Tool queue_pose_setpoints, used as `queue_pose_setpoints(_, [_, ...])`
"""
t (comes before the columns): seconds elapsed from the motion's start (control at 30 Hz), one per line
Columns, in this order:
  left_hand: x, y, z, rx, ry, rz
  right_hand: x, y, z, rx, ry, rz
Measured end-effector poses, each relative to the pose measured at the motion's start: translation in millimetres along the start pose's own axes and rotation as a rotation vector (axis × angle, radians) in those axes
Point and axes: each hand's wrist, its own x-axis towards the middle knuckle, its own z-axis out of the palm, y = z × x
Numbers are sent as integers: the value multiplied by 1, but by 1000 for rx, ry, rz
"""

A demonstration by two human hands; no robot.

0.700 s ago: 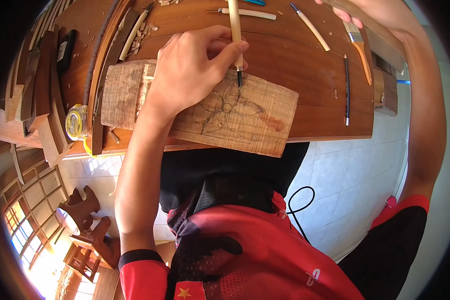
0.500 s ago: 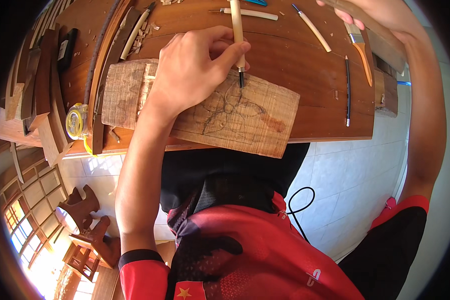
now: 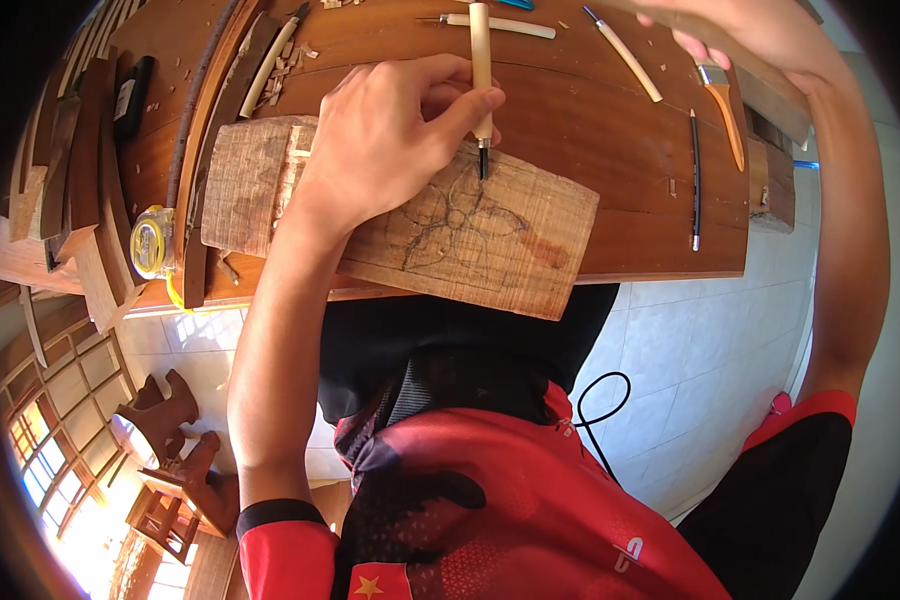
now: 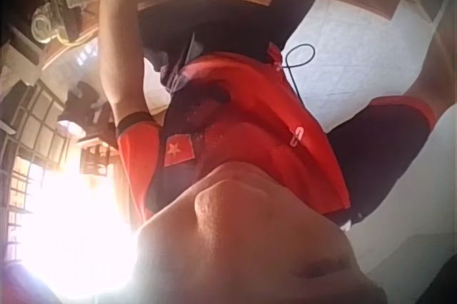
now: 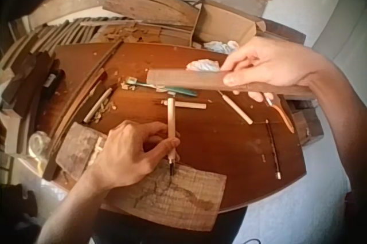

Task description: The person carves a design into a rectangular piece of wood using a chisel and a wooden mallet. They repeatedly position the chisel on the wood and strike it with the mallet to remove shavings, occasionally pausing to clear debris or adjust the tool's angle.

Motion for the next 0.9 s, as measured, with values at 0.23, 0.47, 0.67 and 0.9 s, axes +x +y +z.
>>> queue_pose_setpoints(0.23, [-1,-1,-1,45,10,-10,1,10,0,36,-13,-32])
queue_pose_setpoints(0.47, [-2,0,-5,75,-5,-4,-5,12,-1,-43,-63,-102])
queue_pose_setpoints(0.67, [-2,-2,-6,94,-6,22,-14,9,11,29,65,-43])
queue_pose_setpoints(0.9, [-1,-1,-8,70,-29,69,-24,24,14,163,64,-41])
